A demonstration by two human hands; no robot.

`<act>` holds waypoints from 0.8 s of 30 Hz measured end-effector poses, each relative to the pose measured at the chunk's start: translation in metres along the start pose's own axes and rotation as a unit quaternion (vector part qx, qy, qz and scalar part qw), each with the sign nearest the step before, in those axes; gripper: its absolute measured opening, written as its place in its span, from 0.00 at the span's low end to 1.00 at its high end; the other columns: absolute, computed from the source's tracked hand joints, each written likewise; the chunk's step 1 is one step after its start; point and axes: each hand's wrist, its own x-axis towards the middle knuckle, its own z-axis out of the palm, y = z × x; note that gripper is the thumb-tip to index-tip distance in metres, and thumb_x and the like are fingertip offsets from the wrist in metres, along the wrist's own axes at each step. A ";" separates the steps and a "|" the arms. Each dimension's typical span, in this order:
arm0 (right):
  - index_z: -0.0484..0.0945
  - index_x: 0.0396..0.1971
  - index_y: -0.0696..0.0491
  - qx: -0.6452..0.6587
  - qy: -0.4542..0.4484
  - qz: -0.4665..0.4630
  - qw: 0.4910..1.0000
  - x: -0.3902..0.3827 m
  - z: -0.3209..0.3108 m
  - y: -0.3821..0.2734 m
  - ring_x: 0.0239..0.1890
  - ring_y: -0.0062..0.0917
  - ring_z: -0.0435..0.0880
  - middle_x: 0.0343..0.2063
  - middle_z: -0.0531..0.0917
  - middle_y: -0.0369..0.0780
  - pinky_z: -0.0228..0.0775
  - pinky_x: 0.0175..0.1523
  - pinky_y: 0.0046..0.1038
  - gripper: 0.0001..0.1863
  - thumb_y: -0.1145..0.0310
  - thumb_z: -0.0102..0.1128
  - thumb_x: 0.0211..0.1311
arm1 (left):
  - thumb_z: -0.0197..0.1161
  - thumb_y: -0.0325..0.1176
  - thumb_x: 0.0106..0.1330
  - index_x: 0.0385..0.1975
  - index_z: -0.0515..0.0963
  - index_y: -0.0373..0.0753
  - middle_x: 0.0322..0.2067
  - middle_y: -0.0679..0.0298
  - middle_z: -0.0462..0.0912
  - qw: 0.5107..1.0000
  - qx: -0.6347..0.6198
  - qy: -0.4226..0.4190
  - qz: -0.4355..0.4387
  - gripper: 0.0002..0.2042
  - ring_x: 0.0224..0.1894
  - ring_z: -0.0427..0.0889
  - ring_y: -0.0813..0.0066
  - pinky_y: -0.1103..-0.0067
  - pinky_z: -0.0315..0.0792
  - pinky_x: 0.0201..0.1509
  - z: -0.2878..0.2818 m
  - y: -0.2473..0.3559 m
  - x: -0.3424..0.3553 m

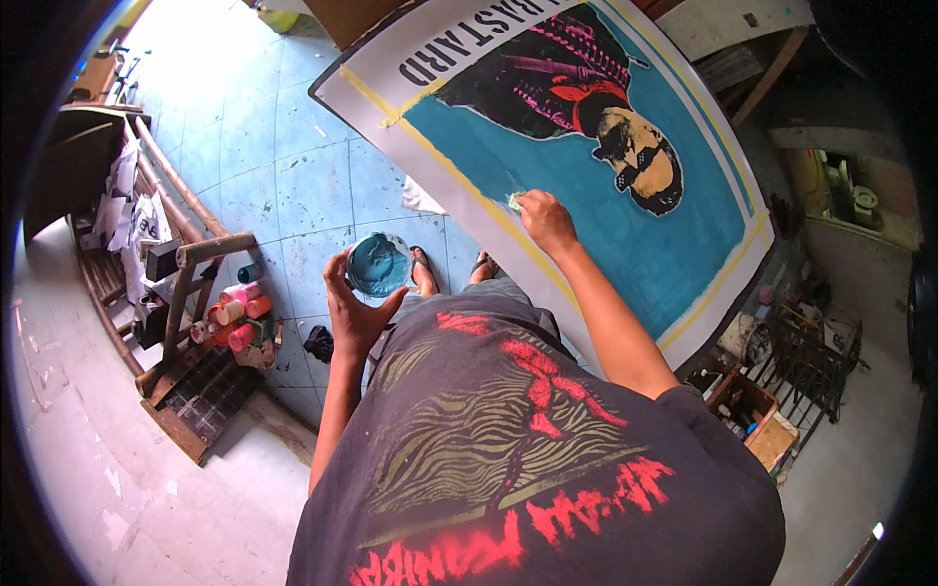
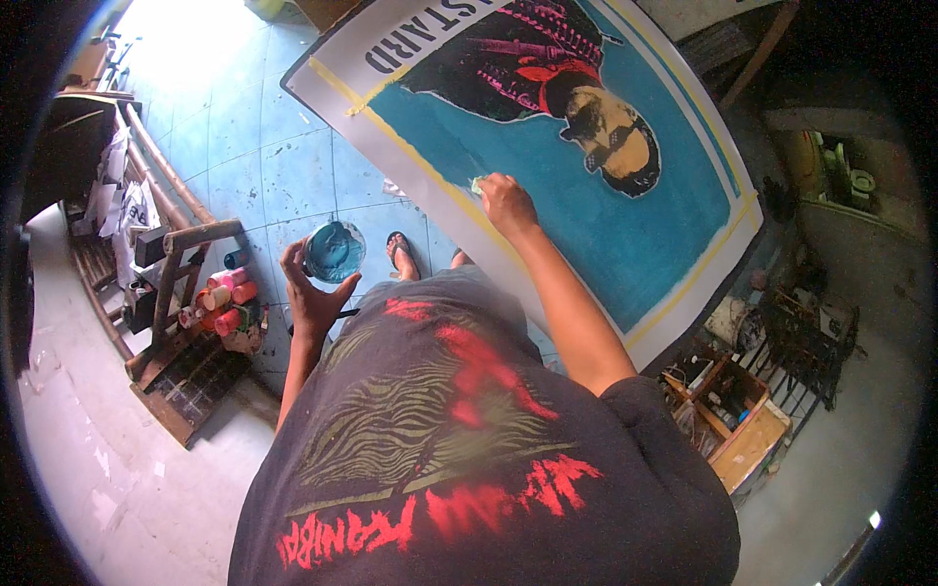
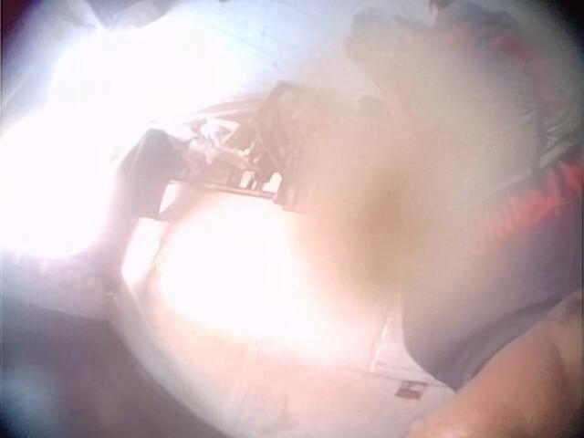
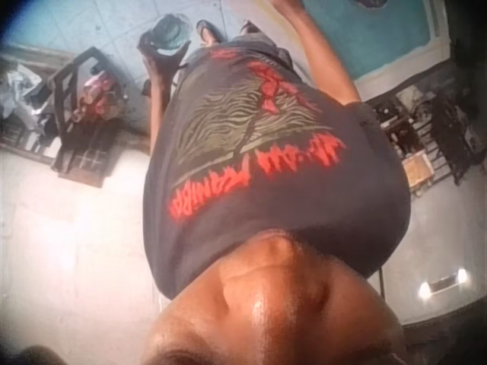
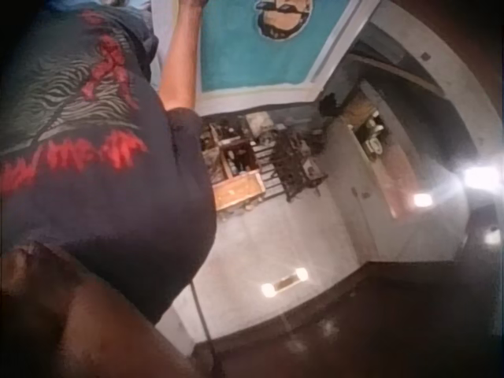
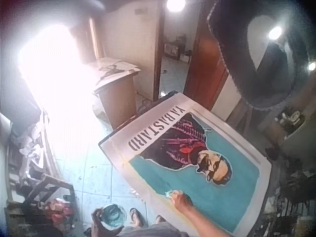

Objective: The person applies teal paint to the background of a large poster using a small sponge, repeatedly dipping the sponge into a container held in the other hand. The person works along the taped edges and fills in the remaining white areas around a printed portrait.

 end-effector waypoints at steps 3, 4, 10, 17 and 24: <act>0.83 0.42 0.56 -0.004 0.015 -0.001 1.000 0.003 0.000 0.003 0.45 0.42 0.83 0.40 0.84 0.45 0.77 0.51 0.41 0.12 0.74 0.58 0.59 | 0.85 0.32 0.40 0.64 0.56 0.36 0.58 0.49 0.68 1.000 0.010 0.007 0.000 0.51 0.62 0.73 0.53 0.64 0.68 0.67 -0.003 0.000 -0.001; 0.83 0.42 0.56 -0.006 0.018 -0.002 1.000 0.003 -0.001 0.003 0.44 0.42 0.83 0.40 0.84 0.45 0.77 0.51 0.41 0.11 0.74 0.58 0.59 | 0.85 0.33 0.40 0.64 0.56 0.36 0.58 0.49 0.68 1.000 0.019 0.011 0.003 0.51 0.62 0.73 0.53 0.63 0.68 0.67 -0.003 -0.001 -0.003; 0.83 0.40 0.55 0.004 0.056 -0.033 0.998 0.038 -0.003 0.001 0.43 0.43 0.83 0.38 0.84 0.45 0.77 0.48 0.42 0.10 0.74 0.58 0.60 | 0.85 0.33 0.41 0.64 0.55 0.35 0.58 0.49 0.67 1.000 0.009 0.009 -0.018 0.51 0.62 0.72 0.53 0.63 0.67 0.68 -0.006 -0.007 -0.009; 0.85 0.39 0.55 -0.002 0.014 -0.006 1.000 0.064 -0.009 0.007 0.44 0.44 0.84 0.41 0.85 0.45 0.77 0.48 0.41 0.08 0.72 0.61 0.62 | 0.85 0.35 0.43 0.65 0.54 0.39 0.58 0.46 0.70 1.000 0.022 0.018 -0.009 0.51 0.62 0.74 0.51 0.62 0.70 0.65 -0.009 -0.007 -0.014; 0.84 0.40 0.54 -0.001 -0.015 -0.023 1.000 0.043 -0.011 0.014 0.43 0.44 0.83 0.40 0.84 0.46 0.77 0.49 0.43 0.09 0.73 0.59 0.61 | 0.84 0.35 0.43 0.64 0.55 0.36 0.58 0.49 0.68 0.999 0.030 0.018 -0.026 0.50 0.63 0.72 0.51 0.63 0.67 0.68 -0.012 -0.007 -0.015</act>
